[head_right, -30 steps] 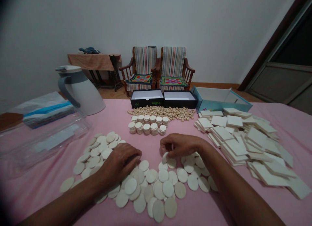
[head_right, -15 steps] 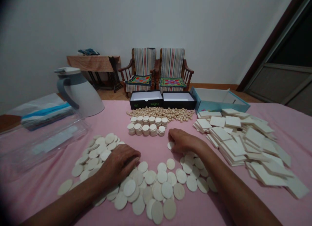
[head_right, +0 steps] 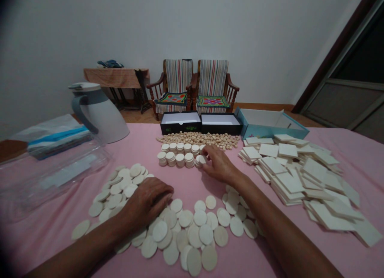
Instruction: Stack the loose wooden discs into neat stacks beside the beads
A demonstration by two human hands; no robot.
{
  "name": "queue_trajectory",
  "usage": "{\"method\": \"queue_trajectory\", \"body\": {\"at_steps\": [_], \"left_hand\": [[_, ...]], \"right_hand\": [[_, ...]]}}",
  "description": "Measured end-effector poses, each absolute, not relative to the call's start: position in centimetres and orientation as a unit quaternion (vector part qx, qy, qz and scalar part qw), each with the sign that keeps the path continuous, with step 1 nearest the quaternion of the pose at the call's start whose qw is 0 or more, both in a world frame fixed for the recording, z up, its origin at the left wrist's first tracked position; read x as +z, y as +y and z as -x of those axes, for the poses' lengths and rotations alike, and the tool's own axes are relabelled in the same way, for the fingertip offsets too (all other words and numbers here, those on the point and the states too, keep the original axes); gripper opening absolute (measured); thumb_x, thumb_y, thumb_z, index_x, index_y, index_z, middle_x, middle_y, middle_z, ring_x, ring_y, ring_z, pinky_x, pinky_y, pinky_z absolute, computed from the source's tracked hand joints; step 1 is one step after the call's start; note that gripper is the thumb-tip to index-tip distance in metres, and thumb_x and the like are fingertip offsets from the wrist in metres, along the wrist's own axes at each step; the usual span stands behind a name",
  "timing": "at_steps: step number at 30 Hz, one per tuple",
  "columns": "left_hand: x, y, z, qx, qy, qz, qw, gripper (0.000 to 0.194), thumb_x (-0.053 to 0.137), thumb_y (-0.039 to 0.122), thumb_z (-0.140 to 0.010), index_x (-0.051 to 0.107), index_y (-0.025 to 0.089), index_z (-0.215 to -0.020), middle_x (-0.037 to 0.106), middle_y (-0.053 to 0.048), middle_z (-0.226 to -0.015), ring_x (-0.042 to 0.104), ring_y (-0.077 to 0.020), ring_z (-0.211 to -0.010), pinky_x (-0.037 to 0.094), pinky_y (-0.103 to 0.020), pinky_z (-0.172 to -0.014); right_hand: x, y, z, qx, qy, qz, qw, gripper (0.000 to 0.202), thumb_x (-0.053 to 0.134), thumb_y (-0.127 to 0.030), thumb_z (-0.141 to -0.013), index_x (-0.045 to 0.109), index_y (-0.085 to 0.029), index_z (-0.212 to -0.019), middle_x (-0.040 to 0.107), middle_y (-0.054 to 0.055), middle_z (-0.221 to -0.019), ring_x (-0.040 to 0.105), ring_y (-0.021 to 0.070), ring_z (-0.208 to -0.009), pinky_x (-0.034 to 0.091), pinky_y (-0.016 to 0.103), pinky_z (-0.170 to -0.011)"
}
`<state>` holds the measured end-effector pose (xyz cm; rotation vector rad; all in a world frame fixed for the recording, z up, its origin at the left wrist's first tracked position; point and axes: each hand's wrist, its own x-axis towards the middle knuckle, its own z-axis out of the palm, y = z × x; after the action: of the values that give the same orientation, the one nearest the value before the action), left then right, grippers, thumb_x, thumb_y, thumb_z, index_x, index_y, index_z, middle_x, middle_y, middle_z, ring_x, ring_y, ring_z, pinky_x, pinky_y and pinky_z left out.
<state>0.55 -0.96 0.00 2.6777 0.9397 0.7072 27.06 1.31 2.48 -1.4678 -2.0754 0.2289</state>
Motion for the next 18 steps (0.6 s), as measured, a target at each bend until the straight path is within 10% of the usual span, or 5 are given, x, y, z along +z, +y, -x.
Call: {"method": "queue_trajectory", "body": {"at_steps": [18], "left_hand": [[0.0, -1.0, -0.5, 0.243, 0.324, -0.907, 0.116, 0.014, 0.052, 0.021, -0.085, 0.065, 0.018, -0.089, 0.066, -0.005, -0.079, 0.058, -0.0195, -0.078, 0.043, -0.037, -0.072]], "right_hand": [[2.5, 1.6, -27.5, 0.076, -0.772, 0.554, 0.304, 0.02, 0.049, -0.008, -0.074, 0.058, -0.017, -0.089, 0.058, 0.005, -0.085, 0.054, 0.015, -0.073, 0.042, 0.027, -0.065]]}}
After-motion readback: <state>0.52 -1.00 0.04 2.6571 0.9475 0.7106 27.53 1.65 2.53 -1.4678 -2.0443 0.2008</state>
